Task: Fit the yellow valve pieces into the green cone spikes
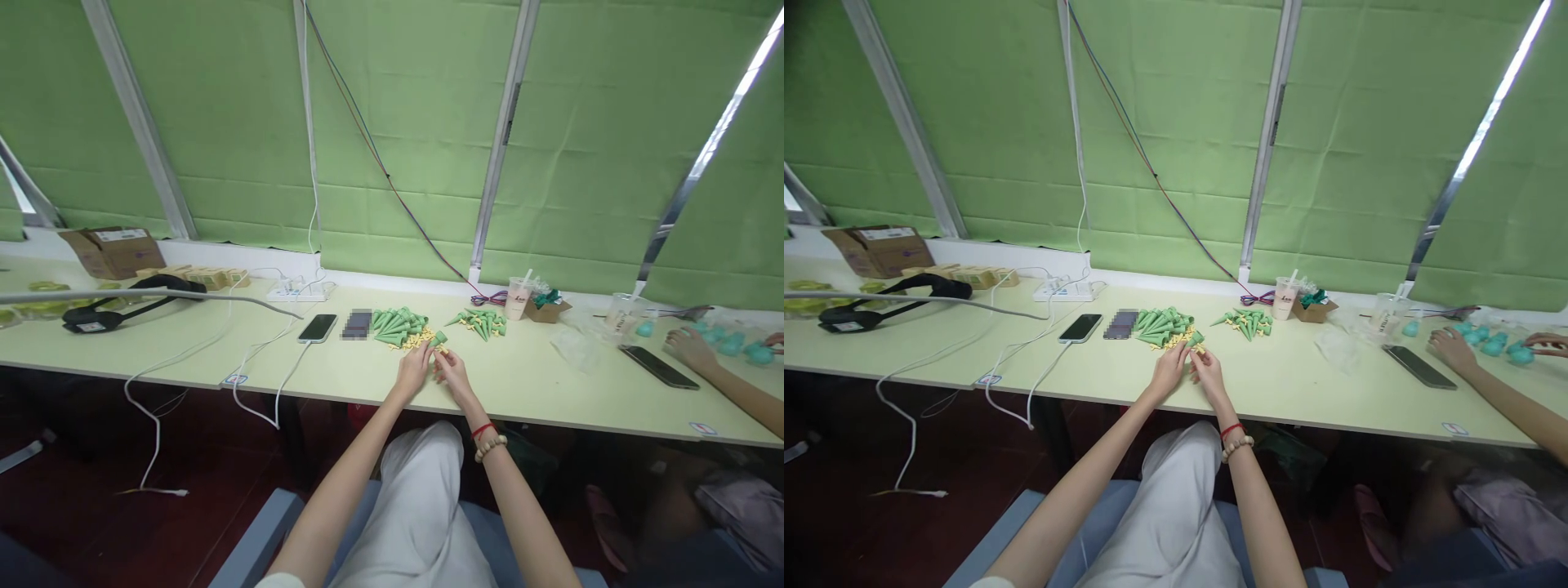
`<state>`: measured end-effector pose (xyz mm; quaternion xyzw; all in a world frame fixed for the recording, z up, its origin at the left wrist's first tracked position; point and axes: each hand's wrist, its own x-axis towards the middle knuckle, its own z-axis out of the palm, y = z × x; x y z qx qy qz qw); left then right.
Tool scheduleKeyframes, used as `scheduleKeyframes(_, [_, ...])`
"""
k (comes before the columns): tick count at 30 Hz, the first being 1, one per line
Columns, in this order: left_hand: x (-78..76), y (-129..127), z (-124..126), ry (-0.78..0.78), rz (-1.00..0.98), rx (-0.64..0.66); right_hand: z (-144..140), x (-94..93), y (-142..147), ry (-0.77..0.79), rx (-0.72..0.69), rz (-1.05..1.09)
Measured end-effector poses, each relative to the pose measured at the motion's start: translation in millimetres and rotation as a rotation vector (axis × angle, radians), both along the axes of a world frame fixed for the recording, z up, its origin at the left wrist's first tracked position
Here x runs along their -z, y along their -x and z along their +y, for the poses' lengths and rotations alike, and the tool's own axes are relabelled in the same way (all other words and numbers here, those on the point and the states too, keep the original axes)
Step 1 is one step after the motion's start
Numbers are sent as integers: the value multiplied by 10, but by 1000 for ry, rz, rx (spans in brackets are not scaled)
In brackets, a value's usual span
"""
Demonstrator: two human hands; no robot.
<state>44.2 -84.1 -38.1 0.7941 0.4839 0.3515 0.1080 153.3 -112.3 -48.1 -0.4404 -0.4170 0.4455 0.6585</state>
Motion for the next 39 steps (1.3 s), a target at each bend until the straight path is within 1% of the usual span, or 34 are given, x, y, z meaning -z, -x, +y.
scheduleKeyframes(3, [8, 6, 24, 19, -19, 4, -2, -20, -20, 23, -46, 38])
scheduleKeyframes(6, [26, 25, 60, 31, -35, 47, -4, -42, -60, 63, -106, 108])
scheduleKeyframes(9, [43, 47, 95, 22, -65, 101, -23, -70, -93, 109, -197, 175])
scheduleKeyframes(15, [39, 62, 103, -66, -116, 259, -103, -117, -160, 207, -432, 236])
scheduleKeyframes(18, [40, 67, 84, -112, -130, 303, -122, -117, -202, 246, -504, 258])
scheduleKeyframes(20, [46, 68, 74, -135, -137, 311, -125, -112, -218, 259, -530, 278])
scheduleKeyframes(24, [49, 61, 58, -169, -133, 306, -121, -100, -207, 240, -527, 311])
scheduleKeyframes(29, [21, 69, 46, -226, -107, 279, -103, -74, -148, 206, -504, 296])
scheduleKeyframes(34, [6, 77, 49, -294, -92, 186, -72, -52, -110, 150, -451, 267])
scheduleKeyframes(39, [-14, 64, 12, -348, -96, 90, -43, -52, -87, 89, -355, 207])
